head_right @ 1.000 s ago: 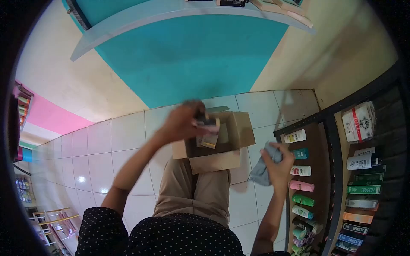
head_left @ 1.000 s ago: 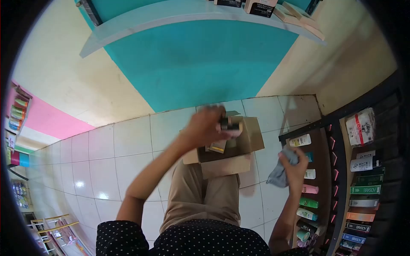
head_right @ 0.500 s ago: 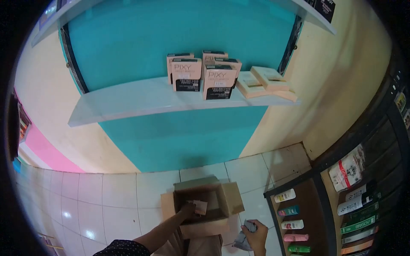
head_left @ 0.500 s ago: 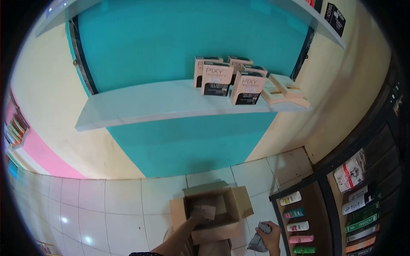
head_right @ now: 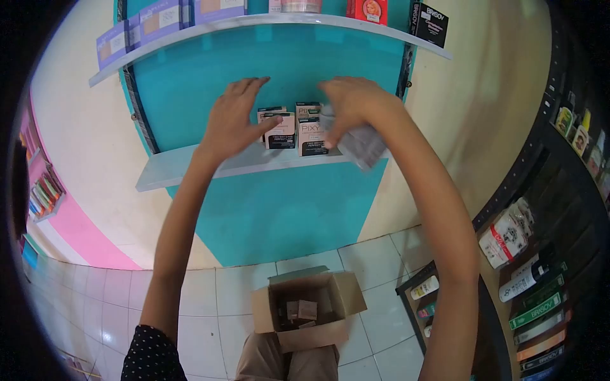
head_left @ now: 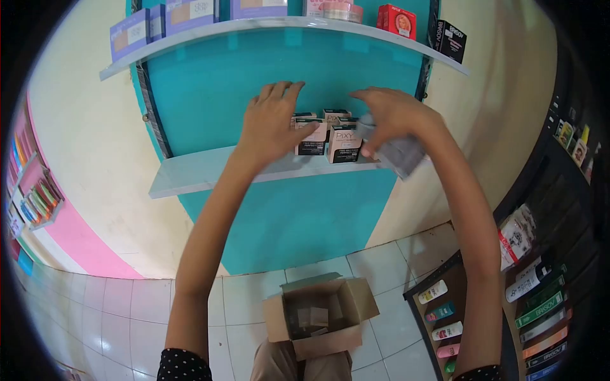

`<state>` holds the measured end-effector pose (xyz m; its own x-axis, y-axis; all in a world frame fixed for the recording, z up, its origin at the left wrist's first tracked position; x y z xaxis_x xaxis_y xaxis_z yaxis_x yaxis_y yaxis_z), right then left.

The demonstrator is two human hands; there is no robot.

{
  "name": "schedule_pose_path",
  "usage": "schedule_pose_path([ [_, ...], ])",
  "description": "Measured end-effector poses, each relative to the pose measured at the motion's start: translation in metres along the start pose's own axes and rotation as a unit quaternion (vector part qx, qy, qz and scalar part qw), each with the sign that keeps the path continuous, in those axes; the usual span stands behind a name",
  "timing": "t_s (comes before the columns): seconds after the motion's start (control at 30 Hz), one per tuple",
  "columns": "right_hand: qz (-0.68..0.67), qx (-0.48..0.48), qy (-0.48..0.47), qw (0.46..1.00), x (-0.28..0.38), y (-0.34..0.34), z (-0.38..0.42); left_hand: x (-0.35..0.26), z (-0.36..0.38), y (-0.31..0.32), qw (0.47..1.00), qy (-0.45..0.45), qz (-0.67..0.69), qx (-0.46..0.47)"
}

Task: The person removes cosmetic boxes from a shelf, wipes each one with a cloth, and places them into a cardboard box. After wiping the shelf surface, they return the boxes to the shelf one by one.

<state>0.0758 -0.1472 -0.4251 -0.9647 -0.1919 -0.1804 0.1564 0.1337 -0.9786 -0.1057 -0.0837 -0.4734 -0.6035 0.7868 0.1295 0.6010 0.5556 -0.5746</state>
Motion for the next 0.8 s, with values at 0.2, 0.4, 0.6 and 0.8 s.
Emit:
schedule_pose_path([
  [0.2, -0.104, 0.242, 0.056, 0.963, -0.009, 0.015, -0.058, 0.024, -0.016, 0.024, 0.954, -0.095, 0.085, 0.272],
  [0.4, -0.163, 0.191, 0.052, 0.967, -0.013, 0.023, -0.063, 0.032, -0.006, 0.042, 0.945, -0.095, 0.157, 0.272],
  [0.6, -0.141, 0.091, 0.02, 0.986, -0.004, 0.027, -0.051, 0.024, 0.009, 0.033, 0.957, -0.095, 0.192, 0.194],
  [0.8, -0.125, -0.11, -0.106, 0.98, 0.009, 0.032, -0.007, 0.003, 0.054, -0.006, 0.961, -0.059, 0.261, 0.067],
])
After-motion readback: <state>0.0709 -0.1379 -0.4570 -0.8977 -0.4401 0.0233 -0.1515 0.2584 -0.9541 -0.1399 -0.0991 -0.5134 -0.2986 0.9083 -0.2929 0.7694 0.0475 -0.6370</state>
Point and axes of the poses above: each hand's wrist, its own z-axis away from the middle knuckle, its own y-axis out of the palm, x = y × z, the point moved 2 cm from there along -z, towards the middle knuckle, and after that the axes turned 10 degrees about x, right-handed, at the moved point
